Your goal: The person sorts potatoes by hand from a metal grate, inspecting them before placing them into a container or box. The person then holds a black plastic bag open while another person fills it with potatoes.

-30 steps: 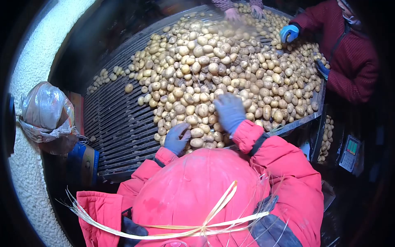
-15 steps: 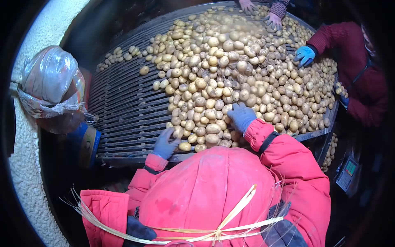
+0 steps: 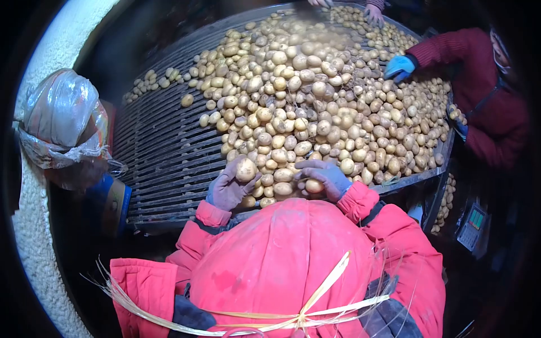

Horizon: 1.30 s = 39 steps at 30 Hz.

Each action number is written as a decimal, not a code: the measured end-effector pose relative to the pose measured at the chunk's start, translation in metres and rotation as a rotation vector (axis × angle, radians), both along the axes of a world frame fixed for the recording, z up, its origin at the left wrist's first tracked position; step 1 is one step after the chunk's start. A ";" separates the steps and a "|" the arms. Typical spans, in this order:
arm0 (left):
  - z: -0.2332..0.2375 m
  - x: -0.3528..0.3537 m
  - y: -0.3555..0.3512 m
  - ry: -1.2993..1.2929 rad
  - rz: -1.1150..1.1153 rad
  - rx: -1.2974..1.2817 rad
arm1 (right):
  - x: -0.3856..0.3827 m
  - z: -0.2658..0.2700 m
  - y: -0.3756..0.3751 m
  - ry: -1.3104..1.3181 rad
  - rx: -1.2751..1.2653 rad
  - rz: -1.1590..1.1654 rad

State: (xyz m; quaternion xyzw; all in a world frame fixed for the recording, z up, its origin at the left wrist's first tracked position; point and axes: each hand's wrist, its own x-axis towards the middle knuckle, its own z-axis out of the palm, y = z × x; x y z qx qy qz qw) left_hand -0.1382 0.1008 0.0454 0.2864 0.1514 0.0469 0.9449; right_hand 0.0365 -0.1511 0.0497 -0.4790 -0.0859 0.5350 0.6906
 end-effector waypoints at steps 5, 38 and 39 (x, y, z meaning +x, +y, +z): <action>-0.006 0.030 -0.018 -0.282 -0.344 1.514 | -0.012 0.012 0.002 0.083 -0.036 0.029; -0.072 0.133 -0.076 -0.479 -0.613 2.124 | -0.209 -0.166 -0.494 0.475 -0.165 -2.074; -0.073 0.133 -0.075 -0.459 -0.607 2.121 | -0.206 -0.170 -0.492 0.476 -0.164 -2.066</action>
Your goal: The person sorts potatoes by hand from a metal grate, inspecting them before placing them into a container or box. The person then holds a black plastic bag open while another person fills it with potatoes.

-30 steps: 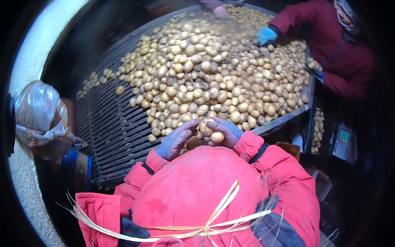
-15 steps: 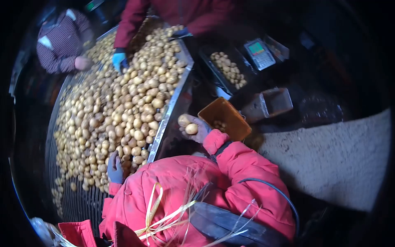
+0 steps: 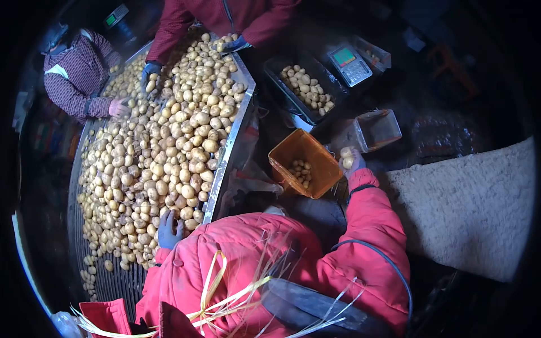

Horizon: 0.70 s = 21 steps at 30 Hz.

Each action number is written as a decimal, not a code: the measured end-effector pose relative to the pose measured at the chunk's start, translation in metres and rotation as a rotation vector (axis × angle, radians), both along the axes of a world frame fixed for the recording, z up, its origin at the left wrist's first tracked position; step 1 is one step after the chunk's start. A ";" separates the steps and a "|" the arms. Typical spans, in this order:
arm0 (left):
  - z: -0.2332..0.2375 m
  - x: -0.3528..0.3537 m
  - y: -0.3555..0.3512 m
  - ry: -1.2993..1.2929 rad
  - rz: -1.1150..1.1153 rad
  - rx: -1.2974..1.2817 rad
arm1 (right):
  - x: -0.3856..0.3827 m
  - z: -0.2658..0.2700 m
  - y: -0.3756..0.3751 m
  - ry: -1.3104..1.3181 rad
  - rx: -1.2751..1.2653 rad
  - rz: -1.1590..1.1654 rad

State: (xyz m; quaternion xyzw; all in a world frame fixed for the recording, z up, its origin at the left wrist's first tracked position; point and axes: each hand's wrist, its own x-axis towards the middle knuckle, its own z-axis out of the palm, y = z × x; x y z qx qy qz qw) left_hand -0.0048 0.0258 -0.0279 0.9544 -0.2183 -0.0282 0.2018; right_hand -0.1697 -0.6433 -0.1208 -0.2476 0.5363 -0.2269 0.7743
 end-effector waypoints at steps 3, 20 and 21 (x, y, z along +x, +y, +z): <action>-0.001 -0.001 -0.001 -0.017 0.023 -0.011 | 0.002 -0.034 0.014 -0.127 0.291 0.205; -0.004 -0.003 0.000 -0.001 0.080 0.015 | 0.104 -0.032 0.042 -0.144 0.230 0.116; -0.005 -0.004 0.001 -0.003 0.079 0.025 | 0.120 -0.019 0.037 -0.143 0.126 0.059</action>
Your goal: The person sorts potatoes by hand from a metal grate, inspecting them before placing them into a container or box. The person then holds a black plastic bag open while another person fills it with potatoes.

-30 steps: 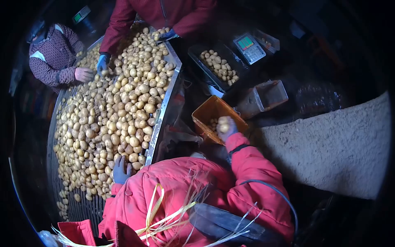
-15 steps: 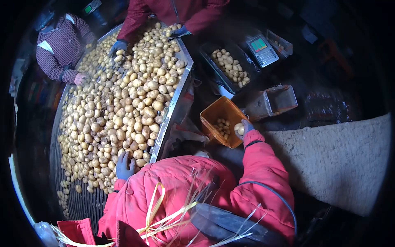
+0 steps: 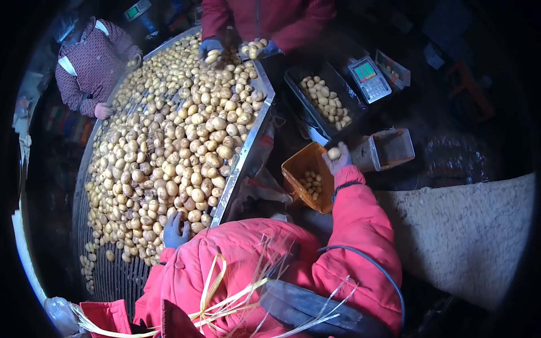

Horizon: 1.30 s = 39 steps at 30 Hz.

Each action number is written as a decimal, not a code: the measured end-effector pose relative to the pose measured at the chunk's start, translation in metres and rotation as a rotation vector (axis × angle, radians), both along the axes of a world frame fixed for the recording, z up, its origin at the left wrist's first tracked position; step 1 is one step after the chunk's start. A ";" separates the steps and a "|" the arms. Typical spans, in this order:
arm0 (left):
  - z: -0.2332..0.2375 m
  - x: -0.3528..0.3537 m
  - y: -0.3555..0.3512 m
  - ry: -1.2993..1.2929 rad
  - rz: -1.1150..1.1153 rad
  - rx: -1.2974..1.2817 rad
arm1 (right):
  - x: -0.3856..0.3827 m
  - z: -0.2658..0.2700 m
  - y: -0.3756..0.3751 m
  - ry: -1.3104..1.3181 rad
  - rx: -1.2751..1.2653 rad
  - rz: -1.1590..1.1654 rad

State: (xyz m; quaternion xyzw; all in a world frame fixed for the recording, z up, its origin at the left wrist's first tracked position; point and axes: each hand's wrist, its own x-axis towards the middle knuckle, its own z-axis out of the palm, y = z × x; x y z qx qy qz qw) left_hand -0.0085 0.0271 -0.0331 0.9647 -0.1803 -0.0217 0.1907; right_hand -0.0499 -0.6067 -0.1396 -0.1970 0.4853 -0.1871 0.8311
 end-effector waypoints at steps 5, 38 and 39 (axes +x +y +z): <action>0.005 -0.001 -0.005 0.012 0.019 -0.007 | 0.058 0.034 -0.033 -0.056 -0.219 -0.193; 0.029 -0.040 0.010 -0.113 0.147 0.162 | 0.271 0.106 0.265 -0.189 -2.403 1.397; 0.029 -0.040 0.011 -0.117 0.142 0.155 | 0.267 0.113 0.266 -0.030 -2.305 1.447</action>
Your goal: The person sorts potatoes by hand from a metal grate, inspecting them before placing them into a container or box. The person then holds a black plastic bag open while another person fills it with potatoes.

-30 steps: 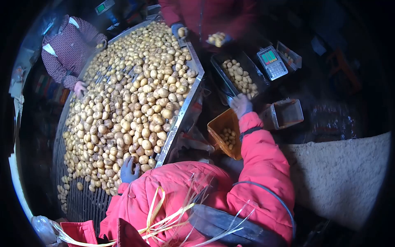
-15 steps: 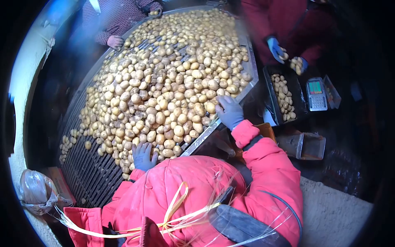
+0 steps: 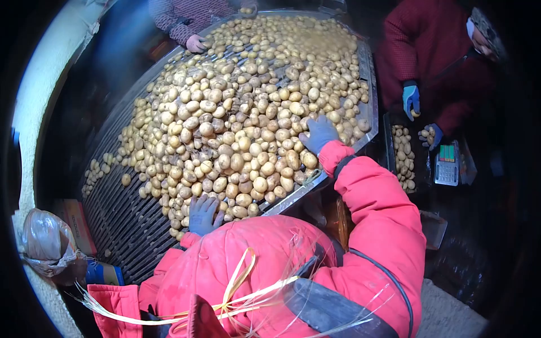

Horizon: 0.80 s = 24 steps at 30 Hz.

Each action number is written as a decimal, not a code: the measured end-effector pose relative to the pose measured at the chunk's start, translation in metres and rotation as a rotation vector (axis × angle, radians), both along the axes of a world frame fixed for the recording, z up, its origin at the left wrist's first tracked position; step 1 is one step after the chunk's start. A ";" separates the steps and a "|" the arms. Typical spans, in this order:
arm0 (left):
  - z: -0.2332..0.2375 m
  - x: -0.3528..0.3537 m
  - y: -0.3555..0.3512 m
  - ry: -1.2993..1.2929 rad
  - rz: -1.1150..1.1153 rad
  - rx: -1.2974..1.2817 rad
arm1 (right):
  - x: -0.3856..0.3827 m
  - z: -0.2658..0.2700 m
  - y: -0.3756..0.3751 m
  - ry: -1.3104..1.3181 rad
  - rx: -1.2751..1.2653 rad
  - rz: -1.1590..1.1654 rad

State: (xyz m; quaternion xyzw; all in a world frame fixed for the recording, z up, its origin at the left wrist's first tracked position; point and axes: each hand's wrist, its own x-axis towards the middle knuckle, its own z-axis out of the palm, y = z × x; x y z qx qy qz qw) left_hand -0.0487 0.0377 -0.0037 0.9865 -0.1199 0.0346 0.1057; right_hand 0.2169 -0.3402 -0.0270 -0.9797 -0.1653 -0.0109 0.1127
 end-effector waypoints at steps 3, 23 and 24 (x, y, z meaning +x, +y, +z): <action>0.002 0.002 -0.002 -0.014 0.000 -0.004 | 0.001 0.000 0.001 0.061 -0.021 -0.105; 0.004 0.001 -0.006 0.001 0.035 -0.007 | 0.082 -0.011 -0.034 -0.070 0.528 -0.228; 0.004 0.000 -0.006 0.003 0.032 -0.007 | 0.081 0.015 -0.028 0.154 0.842 -0.376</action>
